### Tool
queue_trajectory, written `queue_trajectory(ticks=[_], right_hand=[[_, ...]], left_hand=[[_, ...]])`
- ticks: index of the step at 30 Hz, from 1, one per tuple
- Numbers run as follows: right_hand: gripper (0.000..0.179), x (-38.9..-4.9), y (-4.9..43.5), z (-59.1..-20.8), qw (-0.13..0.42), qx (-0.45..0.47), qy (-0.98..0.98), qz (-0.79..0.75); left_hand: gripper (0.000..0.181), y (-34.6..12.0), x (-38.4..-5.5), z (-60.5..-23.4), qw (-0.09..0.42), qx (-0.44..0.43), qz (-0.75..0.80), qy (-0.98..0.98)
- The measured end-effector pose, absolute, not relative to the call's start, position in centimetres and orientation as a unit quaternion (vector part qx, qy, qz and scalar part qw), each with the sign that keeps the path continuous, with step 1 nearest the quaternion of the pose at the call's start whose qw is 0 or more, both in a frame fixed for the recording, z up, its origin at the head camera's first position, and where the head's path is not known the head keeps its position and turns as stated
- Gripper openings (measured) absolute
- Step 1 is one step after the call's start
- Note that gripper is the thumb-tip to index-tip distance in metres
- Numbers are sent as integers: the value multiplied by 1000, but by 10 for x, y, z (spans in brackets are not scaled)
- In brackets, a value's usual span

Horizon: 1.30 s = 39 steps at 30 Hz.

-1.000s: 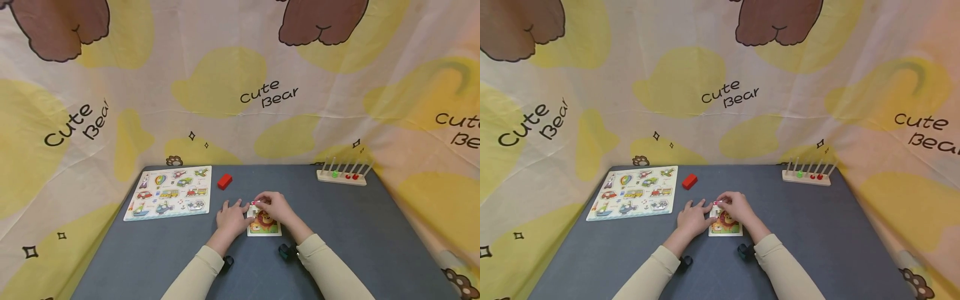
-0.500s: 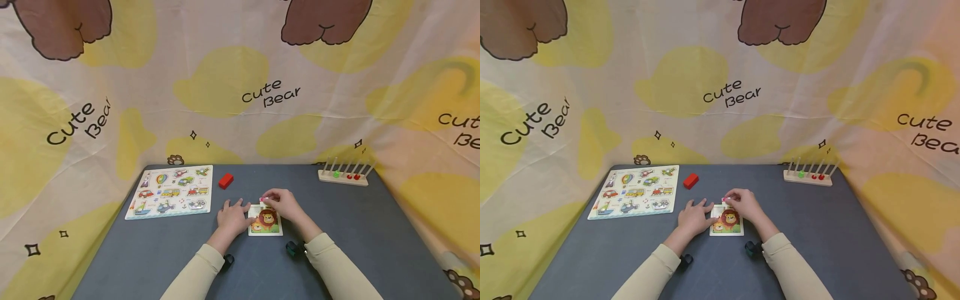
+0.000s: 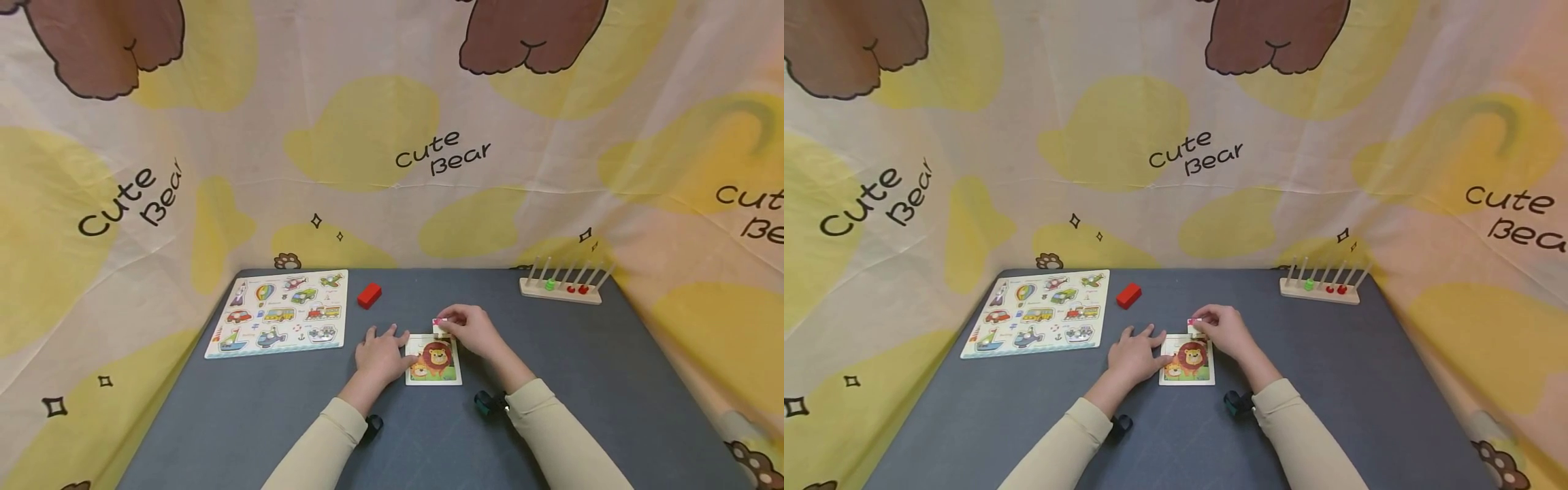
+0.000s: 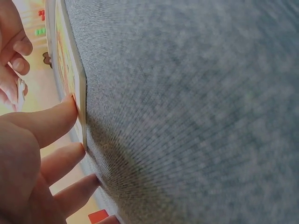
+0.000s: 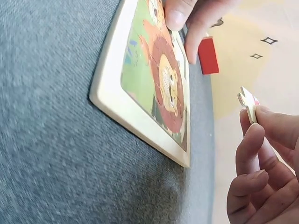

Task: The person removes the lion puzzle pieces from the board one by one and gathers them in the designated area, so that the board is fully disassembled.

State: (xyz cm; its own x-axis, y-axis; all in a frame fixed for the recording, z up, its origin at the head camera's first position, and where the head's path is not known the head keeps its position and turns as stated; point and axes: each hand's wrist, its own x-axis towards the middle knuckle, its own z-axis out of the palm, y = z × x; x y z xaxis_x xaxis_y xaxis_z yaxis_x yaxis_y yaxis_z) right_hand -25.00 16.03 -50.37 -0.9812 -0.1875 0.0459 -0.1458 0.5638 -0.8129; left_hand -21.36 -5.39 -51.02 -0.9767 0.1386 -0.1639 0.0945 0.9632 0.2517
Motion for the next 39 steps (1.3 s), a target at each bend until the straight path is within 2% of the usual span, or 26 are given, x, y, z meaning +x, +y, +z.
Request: queue_trajectory(ticks=[24,39], right_hand=[[16,-255,197,-495,36,-58,877,-476],[16,-259,225,-511,21,-41,880,-473]], left_hand=[[65,-53,-214,-512,91,54,129,986],[66,-52,-212,-510,98,49,129,986]])
